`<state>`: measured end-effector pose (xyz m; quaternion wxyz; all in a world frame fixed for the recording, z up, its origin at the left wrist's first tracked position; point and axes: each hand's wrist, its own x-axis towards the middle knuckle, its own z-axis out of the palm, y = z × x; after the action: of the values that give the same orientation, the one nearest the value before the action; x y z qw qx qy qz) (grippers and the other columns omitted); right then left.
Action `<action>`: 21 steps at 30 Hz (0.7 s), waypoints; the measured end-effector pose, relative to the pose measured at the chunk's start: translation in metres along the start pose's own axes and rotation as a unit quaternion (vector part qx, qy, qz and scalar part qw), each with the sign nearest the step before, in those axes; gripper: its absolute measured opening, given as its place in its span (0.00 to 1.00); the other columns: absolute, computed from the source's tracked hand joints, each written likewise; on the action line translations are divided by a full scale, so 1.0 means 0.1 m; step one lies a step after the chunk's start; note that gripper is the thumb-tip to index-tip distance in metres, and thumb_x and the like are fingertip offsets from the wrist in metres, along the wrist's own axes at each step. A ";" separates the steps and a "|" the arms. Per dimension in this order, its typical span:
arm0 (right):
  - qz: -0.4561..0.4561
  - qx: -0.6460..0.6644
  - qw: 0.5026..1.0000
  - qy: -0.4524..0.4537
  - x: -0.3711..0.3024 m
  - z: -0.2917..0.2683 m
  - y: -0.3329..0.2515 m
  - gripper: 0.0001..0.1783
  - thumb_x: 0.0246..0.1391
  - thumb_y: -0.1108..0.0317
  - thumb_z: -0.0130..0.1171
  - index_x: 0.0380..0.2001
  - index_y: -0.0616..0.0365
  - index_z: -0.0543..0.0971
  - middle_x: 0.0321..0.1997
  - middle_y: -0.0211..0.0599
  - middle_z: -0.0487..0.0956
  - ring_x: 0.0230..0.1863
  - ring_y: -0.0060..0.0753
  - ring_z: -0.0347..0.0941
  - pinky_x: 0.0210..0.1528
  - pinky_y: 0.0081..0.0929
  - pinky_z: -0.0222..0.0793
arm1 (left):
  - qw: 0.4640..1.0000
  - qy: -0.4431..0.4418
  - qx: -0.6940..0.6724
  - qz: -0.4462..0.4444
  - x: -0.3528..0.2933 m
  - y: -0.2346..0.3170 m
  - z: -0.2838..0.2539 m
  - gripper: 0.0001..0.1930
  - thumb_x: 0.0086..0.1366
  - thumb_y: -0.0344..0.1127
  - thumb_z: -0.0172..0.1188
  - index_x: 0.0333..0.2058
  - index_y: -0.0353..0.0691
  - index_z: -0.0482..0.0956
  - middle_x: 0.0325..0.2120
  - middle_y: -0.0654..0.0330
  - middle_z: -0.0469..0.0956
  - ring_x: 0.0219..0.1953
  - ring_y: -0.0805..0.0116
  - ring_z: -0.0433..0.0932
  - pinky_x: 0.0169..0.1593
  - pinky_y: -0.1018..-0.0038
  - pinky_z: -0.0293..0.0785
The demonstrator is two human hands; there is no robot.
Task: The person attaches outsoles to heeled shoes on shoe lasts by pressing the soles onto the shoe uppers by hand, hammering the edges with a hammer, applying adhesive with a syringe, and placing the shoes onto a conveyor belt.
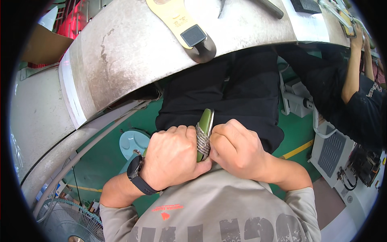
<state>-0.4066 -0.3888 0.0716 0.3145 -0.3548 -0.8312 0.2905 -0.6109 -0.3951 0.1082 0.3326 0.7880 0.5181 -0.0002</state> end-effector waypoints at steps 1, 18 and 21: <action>-0.017 -0.009 1.000 -0.001 0.02 -0.02 -0.01 0.15 0.34 0.77 0.66 0.31 0.64 0.77 0.34 0.41 0.76 0.28 0.37 0.71 0.24 0.27 0.71 | 1.000 0.000 -0.006 0.000 0.00 0.00 -0.01 0.23 0.51 0.48 0.73 0.29 0.32 0.78 0.22 0.51 0.78 0.25 0.51 0.80 0.29 0.58 0.78; -0.195 -0.038 0.978 0.061 0.92 -0.36 -0.32 0.22 0.44 0.76 0.68 0.46 0.70 0.85 0.53 0.56 0.83 0.52 0.53 0.81 0.55 0.45 0.83 | 0.953 0.174 -0.227 0.102 -0.20 -0.34 -0.94 0.27 0.51 0.44 0.76 0.46 0.33 0.81 0.31 0.50 0.80 0.30 0.45 0.81 0.37 0.58 0.80; -0.206 0.078 0.965 0.141 1.43 -0.43 -0.46 0.14 0.48 0.74 0.73 0.38 0.67 0.84 0.55 0.58 0.82 0.51 0.56 0.81 0.57 0.45 0.80 | 0.864 0.376 -0.274 0.190 -0.30 -0.54 -1.17 0.30 0.57 0.46 0.76 0.51 0.29 0.80 0.42 0.48 0.84 0.41 0.52 0.86 0.47 0.64 0.82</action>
<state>-0.4728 -0.2939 0.1767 0.5084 -0.1874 -0.8083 0.2305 -0.7090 -0.3450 0.1811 0.3085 0.6885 0.4234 0.5015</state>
